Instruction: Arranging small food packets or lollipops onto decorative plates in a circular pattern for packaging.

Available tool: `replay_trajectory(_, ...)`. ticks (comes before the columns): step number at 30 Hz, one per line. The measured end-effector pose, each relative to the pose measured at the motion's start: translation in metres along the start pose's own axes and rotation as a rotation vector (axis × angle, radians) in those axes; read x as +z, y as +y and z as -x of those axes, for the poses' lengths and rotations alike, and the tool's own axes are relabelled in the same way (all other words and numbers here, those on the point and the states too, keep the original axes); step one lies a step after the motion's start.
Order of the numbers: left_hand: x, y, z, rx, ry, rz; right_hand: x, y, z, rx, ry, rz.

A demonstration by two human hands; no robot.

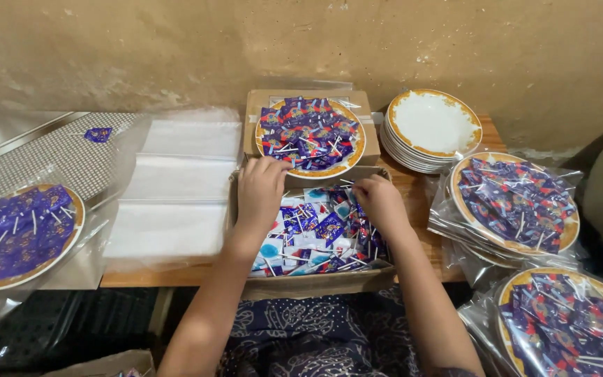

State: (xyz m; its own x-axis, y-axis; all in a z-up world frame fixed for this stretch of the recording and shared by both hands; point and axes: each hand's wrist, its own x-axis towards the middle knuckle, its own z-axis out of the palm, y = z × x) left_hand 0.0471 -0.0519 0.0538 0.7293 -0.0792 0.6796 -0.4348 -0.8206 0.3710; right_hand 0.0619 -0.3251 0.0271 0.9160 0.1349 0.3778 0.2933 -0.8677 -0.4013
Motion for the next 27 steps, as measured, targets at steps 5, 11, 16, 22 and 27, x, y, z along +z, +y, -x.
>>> replay_trajectory(5,0.007,-0.017,0.063,-0.088,-0.118,-0.001,0.017,-0.015,-0.001,-0.143,-0.3,0.049)
replay_trajectory(11,-0.018,-0.014,0.078,-0.253,-0.117,0.131,0.072,-0.036,0.006,-0.386,-0.353,0.145)
replay_trajectory(16,-0.027,-0.013,0.072,-0.299,0.053,0.277,0.083,-0.073,0.008,-0.592,-0.234,0.172)
replay_trajectory(22,-0.029,-0.016,0.071,-0.554,0.091,0.43,0.107,-0.107,0.018,-0.751,-0.188,0.058)
replay_trajectory(27,-0.031,-0.014,0.071,-0.543,0.091,0.448,0.113,-0.123,0.033,-0.655,-0.402,0.182)
